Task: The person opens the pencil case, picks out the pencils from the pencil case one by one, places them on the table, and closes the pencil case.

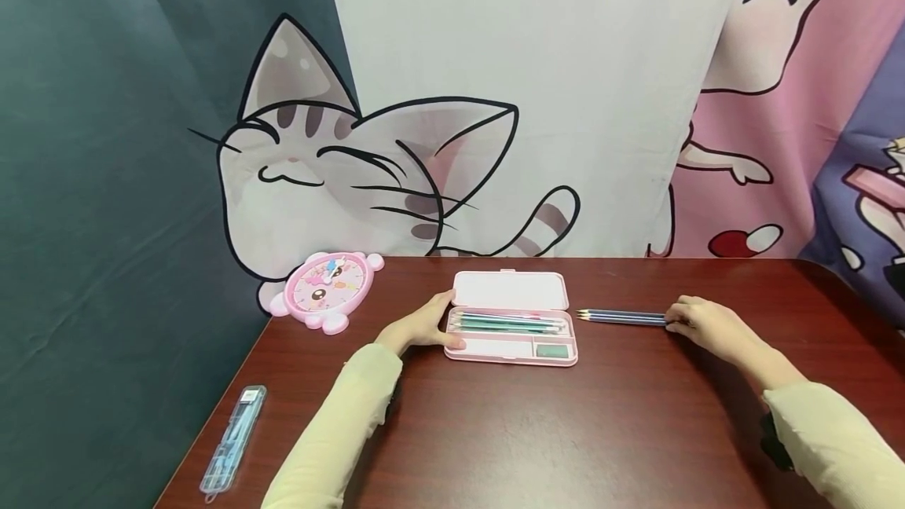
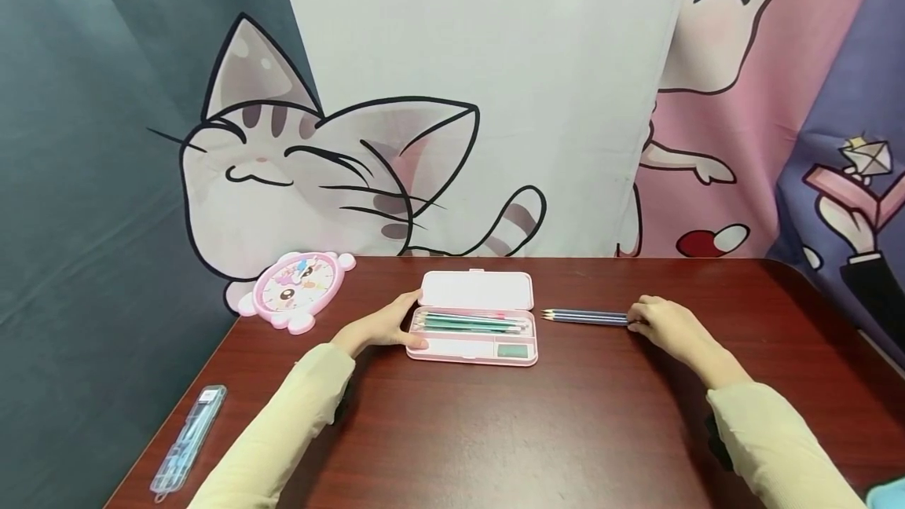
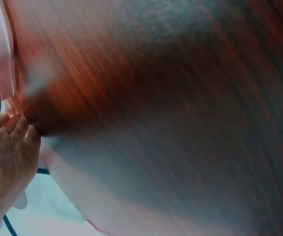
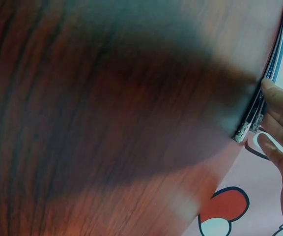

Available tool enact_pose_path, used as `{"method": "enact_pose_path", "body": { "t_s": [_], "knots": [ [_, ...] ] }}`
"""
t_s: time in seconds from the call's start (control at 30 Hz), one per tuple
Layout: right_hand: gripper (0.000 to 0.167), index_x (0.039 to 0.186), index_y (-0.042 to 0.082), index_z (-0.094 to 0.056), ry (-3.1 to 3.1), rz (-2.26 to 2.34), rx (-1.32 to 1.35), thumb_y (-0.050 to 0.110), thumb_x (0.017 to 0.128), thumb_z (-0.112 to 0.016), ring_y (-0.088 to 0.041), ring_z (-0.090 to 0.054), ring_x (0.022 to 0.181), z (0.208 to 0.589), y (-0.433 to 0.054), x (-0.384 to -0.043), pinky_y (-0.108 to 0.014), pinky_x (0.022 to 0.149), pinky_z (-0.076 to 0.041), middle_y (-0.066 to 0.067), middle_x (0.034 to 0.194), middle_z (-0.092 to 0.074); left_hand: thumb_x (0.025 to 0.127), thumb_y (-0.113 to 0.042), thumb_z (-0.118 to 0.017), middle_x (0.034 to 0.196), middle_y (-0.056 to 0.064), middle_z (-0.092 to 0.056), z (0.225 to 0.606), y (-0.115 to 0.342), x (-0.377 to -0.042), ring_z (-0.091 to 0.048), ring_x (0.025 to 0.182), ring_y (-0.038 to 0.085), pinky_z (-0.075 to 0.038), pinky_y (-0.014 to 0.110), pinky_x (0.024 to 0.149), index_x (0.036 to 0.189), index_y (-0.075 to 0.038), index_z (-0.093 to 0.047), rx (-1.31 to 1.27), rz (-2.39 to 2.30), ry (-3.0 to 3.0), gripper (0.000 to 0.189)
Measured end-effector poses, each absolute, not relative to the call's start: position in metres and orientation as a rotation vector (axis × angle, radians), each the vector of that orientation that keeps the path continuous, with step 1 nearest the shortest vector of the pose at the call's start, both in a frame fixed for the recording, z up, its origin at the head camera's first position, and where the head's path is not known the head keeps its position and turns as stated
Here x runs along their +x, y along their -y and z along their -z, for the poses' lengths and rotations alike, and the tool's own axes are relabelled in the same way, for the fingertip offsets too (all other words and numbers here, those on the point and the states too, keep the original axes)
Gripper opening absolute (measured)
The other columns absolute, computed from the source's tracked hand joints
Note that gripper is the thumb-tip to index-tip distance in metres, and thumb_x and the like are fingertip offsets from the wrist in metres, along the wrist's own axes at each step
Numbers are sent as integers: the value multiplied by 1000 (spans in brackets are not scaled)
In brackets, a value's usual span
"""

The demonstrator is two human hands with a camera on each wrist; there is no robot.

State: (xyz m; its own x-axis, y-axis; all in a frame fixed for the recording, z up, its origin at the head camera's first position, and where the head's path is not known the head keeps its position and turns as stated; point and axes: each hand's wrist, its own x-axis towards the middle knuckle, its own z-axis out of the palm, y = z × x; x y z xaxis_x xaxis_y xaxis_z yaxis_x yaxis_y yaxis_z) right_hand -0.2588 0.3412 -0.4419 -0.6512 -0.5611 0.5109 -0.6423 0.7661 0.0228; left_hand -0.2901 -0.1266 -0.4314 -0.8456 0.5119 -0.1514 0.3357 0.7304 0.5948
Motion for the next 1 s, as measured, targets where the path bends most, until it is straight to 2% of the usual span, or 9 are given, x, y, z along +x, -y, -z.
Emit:
{"method": "enact_pose_path", "body": {
  "t_s": [0.23, 0.53, 0.73, 1.0],
  "knots": [
    [19, 70, 15, -64, 2483, -247, 851, 5, 62, -78, -10, -54, 62, 439, -323, -260, -28, 55, -45, 8, 68, -54, 73, -23, -77, 145, 23, -24, 430, 126, -288, -23, 136, 31, -20, 43, 113, 142, 6, -15, 642, -824, -2625, 97],
    [14, 73, 15, -64, 2473, -357, 984, 7, 69, -75, -5, -51, 63, 433, -256, -267, -26, 56, -43, 8, 71, -55, 74, -24, -76, 146, 22, -22, 431, 125, -290, -22, 137, 30, -19, 42, 113, 143, 5, -14, 638, -824, -2618, 98],
    [7, 83, 7, -68, 2551, -531, 1060, 5, 77, -70, -7, -55, 68, 428, -208, -265, -25, 61, -48, 2, 78, -59, 74, -24, -76, 147, 21, -21, 427, 125, -287, -21, 137, 30, -19, 42, 113, 143, 4, -13, 632, -824, -2606, 97],
    [19, 100, 3, -67, 2773, -497, 1059, 14, 84, -64, -11, -57, 76, 426, -170, -262, -31, 67, -49, -2, 88, -62, 74, -25, -76, 146, 21, -22, 429, 125, -288, -22, 136, 31, -20, 43, 112, 143, 5, -13, 634, -816, -2621, 98]
  ]
}}
